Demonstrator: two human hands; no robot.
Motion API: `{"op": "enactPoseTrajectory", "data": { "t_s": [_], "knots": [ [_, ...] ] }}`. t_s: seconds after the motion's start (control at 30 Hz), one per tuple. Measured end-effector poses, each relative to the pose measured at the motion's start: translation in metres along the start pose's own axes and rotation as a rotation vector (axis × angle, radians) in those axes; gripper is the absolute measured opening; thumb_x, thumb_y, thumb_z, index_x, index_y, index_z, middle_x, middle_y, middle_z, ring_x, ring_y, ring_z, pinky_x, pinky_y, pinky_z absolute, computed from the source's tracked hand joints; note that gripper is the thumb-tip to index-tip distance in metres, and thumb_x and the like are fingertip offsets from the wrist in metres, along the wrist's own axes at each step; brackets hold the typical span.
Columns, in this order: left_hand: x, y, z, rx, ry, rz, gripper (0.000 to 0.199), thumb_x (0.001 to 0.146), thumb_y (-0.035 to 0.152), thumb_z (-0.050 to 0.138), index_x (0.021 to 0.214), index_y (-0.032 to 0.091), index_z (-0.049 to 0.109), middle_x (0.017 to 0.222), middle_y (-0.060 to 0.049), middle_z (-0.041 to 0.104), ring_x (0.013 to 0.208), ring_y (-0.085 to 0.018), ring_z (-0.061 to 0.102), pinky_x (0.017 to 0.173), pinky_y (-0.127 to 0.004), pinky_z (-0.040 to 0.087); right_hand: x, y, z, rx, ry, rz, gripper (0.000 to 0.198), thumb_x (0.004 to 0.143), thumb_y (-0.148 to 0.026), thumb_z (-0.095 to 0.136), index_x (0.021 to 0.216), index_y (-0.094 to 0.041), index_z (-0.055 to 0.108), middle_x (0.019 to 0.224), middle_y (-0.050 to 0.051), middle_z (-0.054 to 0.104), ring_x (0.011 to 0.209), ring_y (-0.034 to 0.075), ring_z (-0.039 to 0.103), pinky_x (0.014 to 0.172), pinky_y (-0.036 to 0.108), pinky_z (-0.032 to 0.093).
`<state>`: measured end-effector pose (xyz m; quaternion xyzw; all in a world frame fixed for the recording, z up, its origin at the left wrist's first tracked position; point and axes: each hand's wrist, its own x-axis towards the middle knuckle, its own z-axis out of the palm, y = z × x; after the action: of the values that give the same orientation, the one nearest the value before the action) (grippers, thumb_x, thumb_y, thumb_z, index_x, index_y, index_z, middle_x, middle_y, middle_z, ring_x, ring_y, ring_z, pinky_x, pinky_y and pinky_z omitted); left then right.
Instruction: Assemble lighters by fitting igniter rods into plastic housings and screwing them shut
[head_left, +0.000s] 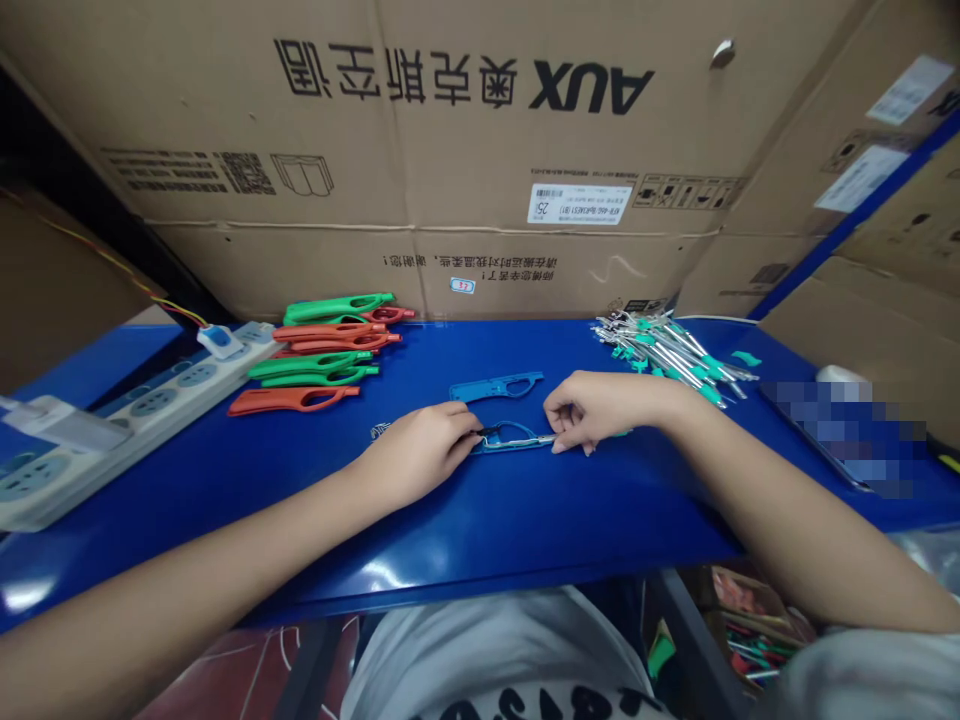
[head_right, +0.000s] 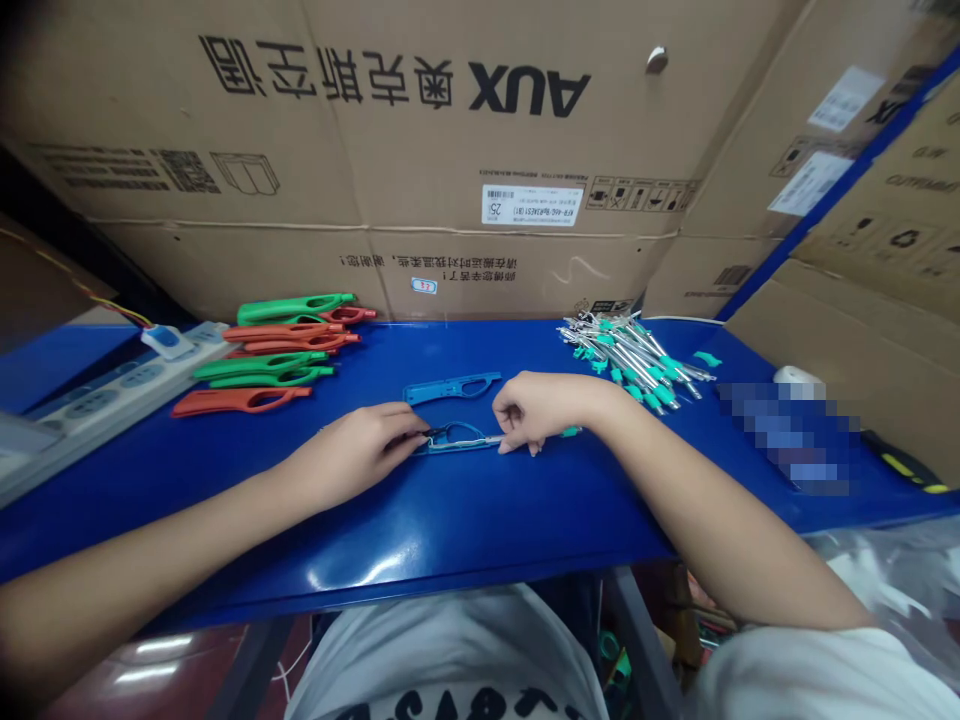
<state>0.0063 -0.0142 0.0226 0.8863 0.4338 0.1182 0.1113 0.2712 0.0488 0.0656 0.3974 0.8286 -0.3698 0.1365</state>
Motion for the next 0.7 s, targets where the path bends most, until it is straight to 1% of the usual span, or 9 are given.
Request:
{"op": "enactPoseTrajectory", "data": {
  "t_s": [0.07,0.13,0.3,0.47,0.57,0.7],
  "knots": [
    [-0.001,0.000,-0.002,-0.031,0.007,-0.001,0.018,0.099,0.019,0.055,0.105,0.017,0.072,0.100,-0.007,0.072,0.090,-0.021,0.069,0.079,-0.031,0.054,0.002,0.001,0.002,0.029,0.013,-0.007,0.036,0.083,-0.053,0.069,0.077,-0.019,0.059,0.061,0.000,0.067,0.056,0.015,0.067,0.054,0.022,0.045],
    [-0.001,0.000,-0.002,-0.038,0.024,-0.006,0.017,0.098,0.018,0.056,0.103,0.018,0.073,0.097,-0.006,0.072,0.088,-0.021,0.069,0.077,-0.029,0.054,0.004,0.003,0.005,0.061,0.040,-0.003,0.040,0.083,-0.057,0.066,0.077,-0.019,0.058,0.059,-0.001,0.064,0.052,0.014,0.065,0.052,0.022,0.044],
    [-0.002,0.000,0.001,-0.055,0.019,-0.013,0.018,0.098,0.017,0.055,0.103,0.018,0.073,0.097,-0.006,0.072,0.088,-0.021,0.070,0.078,-0.031,0.054,0.013,0.006,0.010,0.129,0.057,0.071,0.043,0.078,-0.059,0.071,0.075,-0.019,0.058,0.058,-0.001,0.060,0.049,0.014,0.062,0.047,0.022,0.043],
    [-0.008,-0.001,0.003,-0.027,0.020,-0.009,0.020,0.100,0.020,0.053,0.105,0.018,0.072,0.101,-0.007,0.072,0.092,-0.023,0.071,0.080,-0.033,0.055,0.016,0.000,0.010,0.169,0.071,0.119,0.041,0.075,-0.054,0.076,0.075,-0.018,0.058,0.058,-0.002,0.058,0.048,0.014,0.061,0.046,0.022,0.043],
    [-0.012,-0.002,0.004,-0.007,0.034,-0.001,0.021,0.101,0.021,0.051,0.105,0.018,0.071,0.100,-0.007,0.072,0.091,-0.023,0.071,0.080,-0.033,0.055,0.017,-0.002,0.012,0.183,0.102,0.082,0.036,0.077,-0.050,0.076,0.076,-0.018,0.058,0.061,-0.003,0.059,0.048,0.013,0.061,0.047,0.023,0.043],
    [-0.013,-0.006,0.006,-0.033,0.053,0.001,0.020,0.101,0.019,0.051,0.106,0.017,0.071,0.099,-0.007,0.071,0.091,-0.022,0.070,0.081,-0.032,0.055,0.016,0.002,0.018,0.190,0.191,-0.064,0.033,0.081,-0.048,0.073,0.079,-0.018,0.061,0.061,-0.004,0.059,0.044,0.010,0.055,0.048,0.022,0.040]
  ]
}}
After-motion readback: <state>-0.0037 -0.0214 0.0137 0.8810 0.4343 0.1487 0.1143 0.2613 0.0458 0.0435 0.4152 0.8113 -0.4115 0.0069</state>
